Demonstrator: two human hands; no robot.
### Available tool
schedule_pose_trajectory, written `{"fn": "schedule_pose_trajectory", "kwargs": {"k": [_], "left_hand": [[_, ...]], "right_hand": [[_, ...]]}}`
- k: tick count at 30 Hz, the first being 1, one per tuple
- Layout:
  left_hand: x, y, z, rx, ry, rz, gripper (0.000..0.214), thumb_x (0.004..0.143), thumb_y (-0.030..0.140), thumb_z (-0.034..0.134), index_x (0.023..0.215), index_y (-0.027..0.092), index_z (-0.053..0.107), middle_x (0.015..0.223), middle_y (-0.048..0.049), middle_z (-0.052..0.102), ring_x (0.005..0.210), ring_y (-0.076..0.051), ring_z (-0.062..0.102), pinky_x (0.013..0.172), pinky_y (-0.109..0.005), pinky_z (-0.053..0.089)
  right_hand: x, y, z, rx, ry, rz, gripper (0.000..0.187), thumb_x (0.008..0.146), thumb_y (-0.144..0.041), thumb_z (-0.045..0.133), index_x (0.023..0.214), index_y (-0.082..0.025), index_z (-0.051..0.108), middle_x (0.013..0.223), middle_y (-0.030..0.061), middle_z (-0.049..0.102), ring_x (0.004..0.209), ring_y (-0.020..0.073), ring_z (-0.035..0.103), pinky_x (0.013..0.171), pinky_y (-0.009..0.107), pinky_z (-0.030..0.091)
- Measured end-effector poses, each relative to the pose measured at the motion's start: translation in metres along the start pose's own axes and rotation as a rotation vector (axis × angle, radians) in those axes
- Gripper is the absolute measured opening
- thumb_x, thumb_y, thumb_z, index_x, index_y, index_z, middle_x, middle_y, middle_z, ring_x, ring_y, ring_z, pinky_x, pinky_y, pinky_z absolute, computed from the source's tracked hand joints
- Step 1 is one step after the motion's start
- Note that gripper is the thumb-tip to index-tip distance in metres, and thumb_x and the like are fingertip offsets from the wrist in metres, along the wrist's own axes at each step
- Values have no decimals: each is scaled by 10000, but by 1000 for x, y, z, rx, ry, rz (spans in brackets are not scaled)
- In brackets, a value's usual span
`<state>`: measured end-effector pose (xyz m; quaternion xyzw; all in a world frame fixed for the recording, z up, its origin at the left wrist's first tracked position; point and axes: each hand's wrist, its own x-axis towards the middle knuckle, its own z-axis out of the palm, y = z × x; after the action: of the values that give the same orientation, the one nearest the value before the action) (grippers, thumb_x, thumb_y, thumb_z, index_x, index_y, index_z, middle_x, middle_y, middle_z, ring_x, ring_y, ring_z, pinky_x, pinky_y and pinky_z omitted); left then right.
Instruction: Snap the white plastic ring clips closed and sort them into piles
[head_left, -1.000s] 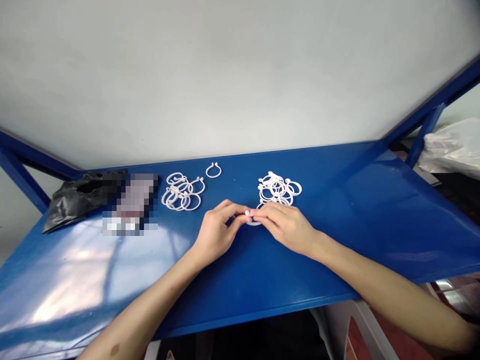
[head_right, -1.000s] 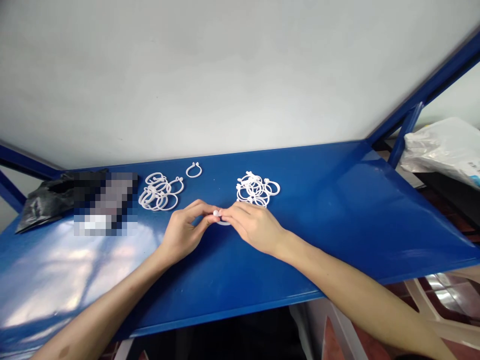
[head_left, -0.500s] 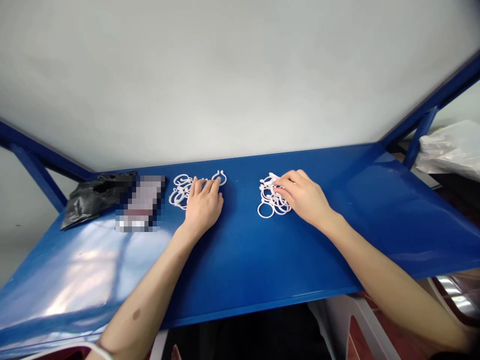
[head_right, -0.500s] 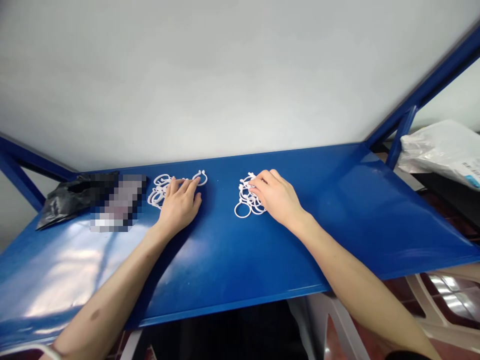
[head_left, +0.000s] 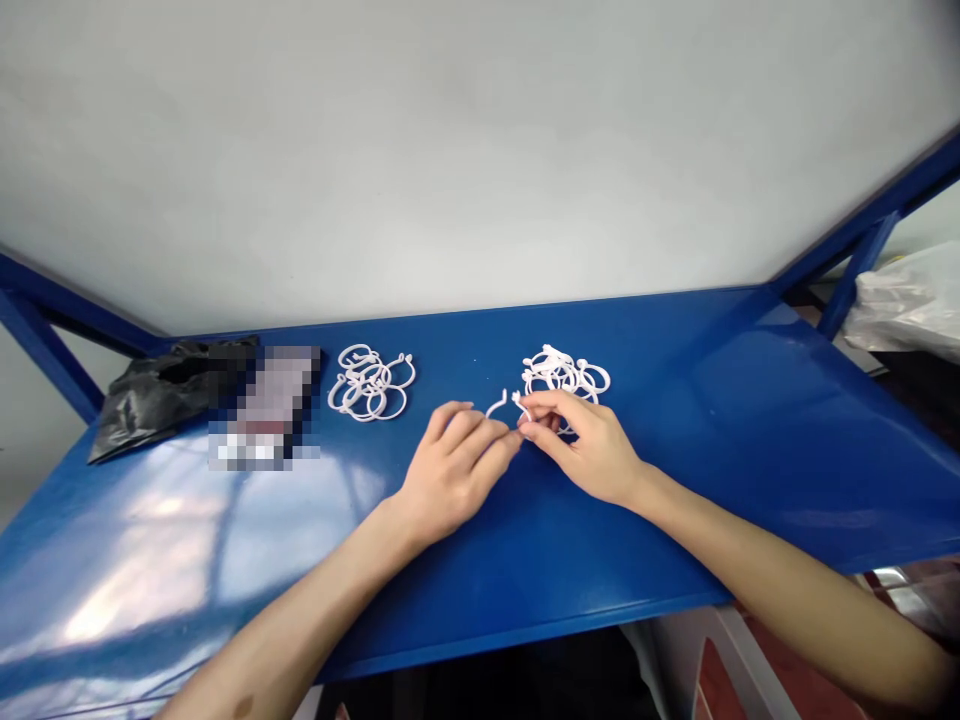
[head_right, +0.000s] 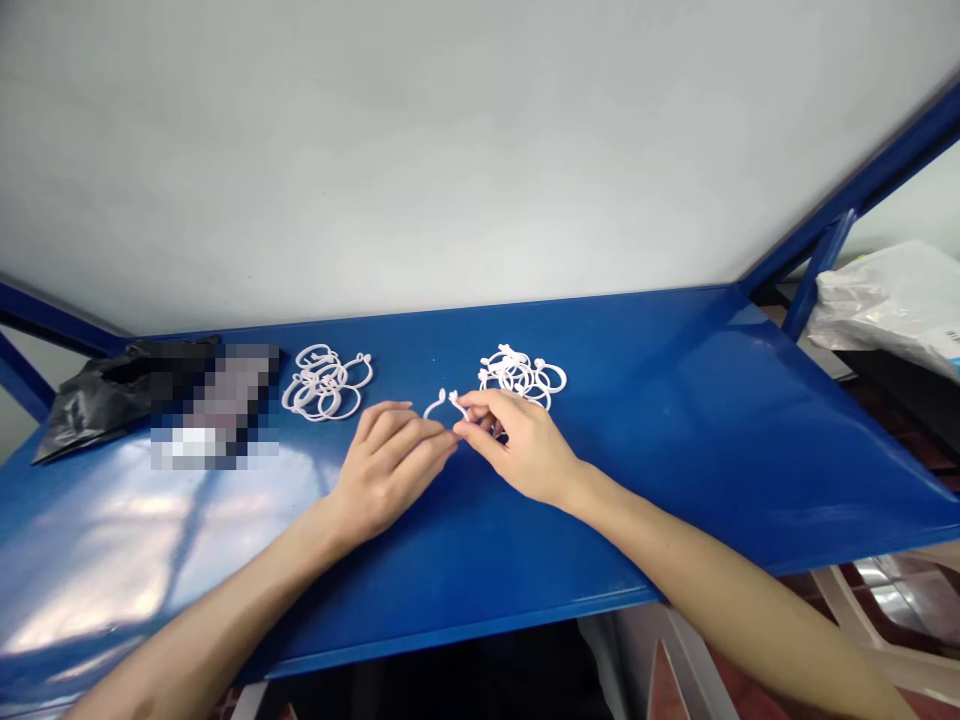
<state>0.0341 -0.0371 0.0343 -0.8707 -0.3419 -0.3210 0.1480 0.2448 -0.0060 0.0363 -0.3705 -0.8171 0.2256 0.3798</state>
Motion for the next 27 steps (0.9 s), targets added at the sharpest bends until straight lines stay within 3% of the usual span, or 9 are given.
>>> {"fn": "schedule_pose_trajectory", "kwargs": {"k": [4,7,9,12,16,22,27], "left_hand": [[-2,7,2,-86,33,-39,198,947,112,594,1100,233,627,962,-19,737,865,-179,625,898,-367,480],[-3,5,5,-218,101,-321,170,946,200,636,1114,198,608,993,-62,712,908,-188,643,817,-333,515],[-4,3,6,-358,63,-515,133,966,243,618,1089,194,628,1000,-62,715,911,-179,659,791,-306,532],[-5,3,5,-601,-26,-625,102,982,262,603,1021,212,683,954,-22,743,834,-142,686,757,-256,543],[-6,6,3,-669,8,-635,70,950,222,652,950,216,721,869,2,750,768,-118,698,718,-212,539],[-10,8,6,-579,55,-481,157,917,84,638,942,208,730,803,7,723,717,-104,678,676,-194,530],[-10,7,14,-519,50,-438,120,941,133,633,929,211,723,804,5,728,713,-108,671,674,-211,526]], "right_hand": [[-2,-4,6,88,51,81,118,972,-269,624,1083,-228,631,877,2,767,767,157,742,634,249,591],[-3,-3,6,72,90,18,105,966,-239,641,1069,-219,635,871,2,760,763,144,737,629,231,580],[-3,-1,5,60,90,-49,82,964,-220,648,1045,-214,643,883,7,755,768,139,729,646,231,576],[-4,1,7,66,58,-151,33,972,-203,639,1000,-209,655,872,8,742,771,138,712,695,252,571],[-6,-2,9,90,13,-216,75,990,-167,601,959,-202,659,842,14,731,759,140,687,703,276,569],[-10,0,8,51,-66,-337,155,1010,-99,525,997,-178,659,897,48,744,804,149,669,705,293,585],[-10,6,11,-67,-60,-405,192,1012,-85,496,1007,-180,662,918,52,752,819,160,678,706,305,589]]}}
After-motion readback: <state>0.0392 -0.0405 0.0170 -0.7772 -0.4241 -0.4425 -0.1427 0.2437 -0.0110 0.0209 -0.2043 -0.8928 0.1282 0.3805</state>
